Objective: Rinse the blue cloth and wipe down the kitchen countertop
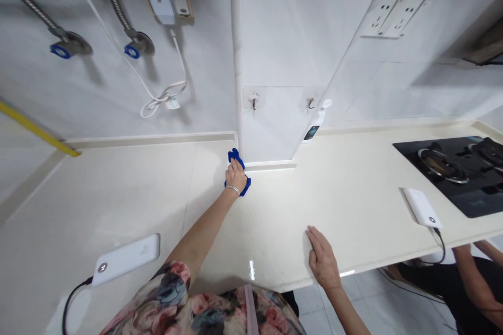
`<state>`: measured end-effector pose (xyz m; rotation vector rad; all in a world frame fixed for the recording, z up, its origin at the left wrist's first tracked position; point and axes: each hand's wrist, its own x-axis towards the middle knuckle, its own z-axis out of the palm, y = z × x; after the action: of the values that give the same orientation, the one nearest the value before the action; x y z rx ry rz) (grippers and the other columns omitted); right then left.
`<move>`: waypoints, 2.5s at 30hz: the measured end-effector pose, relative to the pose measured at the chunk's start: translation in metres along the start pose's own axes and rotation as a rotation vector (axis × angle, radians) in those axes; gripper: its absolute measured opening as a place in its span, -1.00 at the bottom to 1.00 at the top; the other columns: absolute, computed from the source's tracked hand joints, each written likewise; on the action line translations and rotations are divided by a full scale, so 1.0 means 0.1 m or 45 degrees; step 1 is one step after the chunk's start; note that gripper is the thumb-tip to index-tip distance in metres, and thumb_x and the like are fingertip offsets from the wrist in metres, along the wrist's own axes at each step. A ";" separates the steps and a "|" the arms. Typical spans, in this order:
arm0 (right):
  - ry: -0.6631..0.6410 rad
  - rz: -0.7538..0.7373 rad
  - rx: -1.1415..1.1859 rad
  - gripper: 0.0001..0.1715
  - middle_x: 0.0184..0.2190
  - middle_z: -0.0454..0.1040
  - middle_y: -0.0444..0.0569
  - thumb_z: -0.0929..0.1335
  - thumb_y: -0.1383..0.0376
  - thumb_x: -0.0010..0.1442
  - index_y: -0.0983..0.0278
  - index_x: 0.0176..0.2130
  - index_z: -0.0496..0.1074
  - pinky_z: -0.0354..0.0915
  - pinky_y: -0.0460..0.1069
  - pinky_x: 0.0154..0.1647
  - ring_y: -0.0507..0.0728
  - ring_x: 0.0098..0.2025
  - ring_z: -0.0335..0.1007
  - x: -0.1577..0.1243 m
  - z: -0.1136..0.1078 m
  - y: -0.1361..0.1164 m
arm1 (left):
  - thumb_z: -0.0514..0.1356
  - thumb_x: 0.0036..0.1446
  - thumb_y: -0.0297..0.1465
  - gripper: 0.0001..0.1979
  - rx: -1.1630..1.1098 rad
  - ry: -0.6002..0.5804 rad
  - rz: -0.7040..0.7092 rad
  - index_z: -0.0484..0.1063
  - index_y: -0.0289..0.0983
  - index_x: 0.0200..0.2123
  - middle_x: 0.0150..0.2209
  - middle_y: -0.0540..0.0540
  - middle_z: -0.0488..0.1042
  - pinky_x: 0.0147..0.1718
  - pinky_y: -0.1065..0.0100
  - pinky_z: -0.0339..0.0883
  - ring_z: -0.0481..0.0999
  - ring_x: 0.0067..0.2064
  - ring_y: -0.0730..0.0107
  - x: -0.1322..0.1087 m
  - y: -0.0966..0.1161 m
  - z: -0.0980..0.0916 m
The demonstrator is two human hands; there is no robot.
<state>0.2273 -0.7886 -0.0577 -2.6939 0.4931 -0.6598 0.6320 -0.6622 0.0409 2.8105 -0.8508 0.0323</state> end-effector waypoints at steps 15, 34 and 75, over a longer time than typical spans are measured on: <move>-0.007 0.028 0.003 -0.20 0.36 0.29 -0.04 0.18 0.48 0.23 0.05 0.39 0.17 0.26 0.34 0.40 0.24 0.38 0.21 0.03 -0.08 -0.08 | -0.10 0.21 -0.64 -0.24 -0.048 -0.235 0.103 -0.04 -0.30 0.48 0.43 -0.38 0.08 0.13 0.00 0.35 0.32 0.21 -0.06 0.49 -0.43 -0.23; -0.093 0.133 -0.007 -0.23 0.39 0.24 -0.05 0.17 0.40 0.29 0.00 0.41 0.13 0.30 0.42 0.34 0.33 0.38 0.22 -0.04 -0.11 -0.10 | -0.11 0.28 -0.61 -0.31 -0.041 -0.273 -0.006 0.03 -0.28 0.47 0.24 -0.42 0.31 0.09 0.01 0.37 0.36 0.16 -0.06 1.39 -0.56 -0.20; 0.048 -0.020 -0.002 -0.19 0.33 0.32 -0.01 0.20 0.49 0.20 0.09 0.37 0.18 0.33 0.33 0.34 0.24 0.36 0.25 0.06 -0.03 -0.04 | -0.04 0.26 -0.61 -0.39 0.249 -0.266 0.089 0.14 -0.49 0.38 0.06 -0.47 0.41 0.01 0.17 0.41 0.45 0.11 0.02 0.04 -0.20 -0.35</move>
<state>0.2318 -0.7875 -0.0518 -2.6939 0.4829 -0.7155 0.6471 -0.6412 0.0718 3.0035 -1.0447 -0.1798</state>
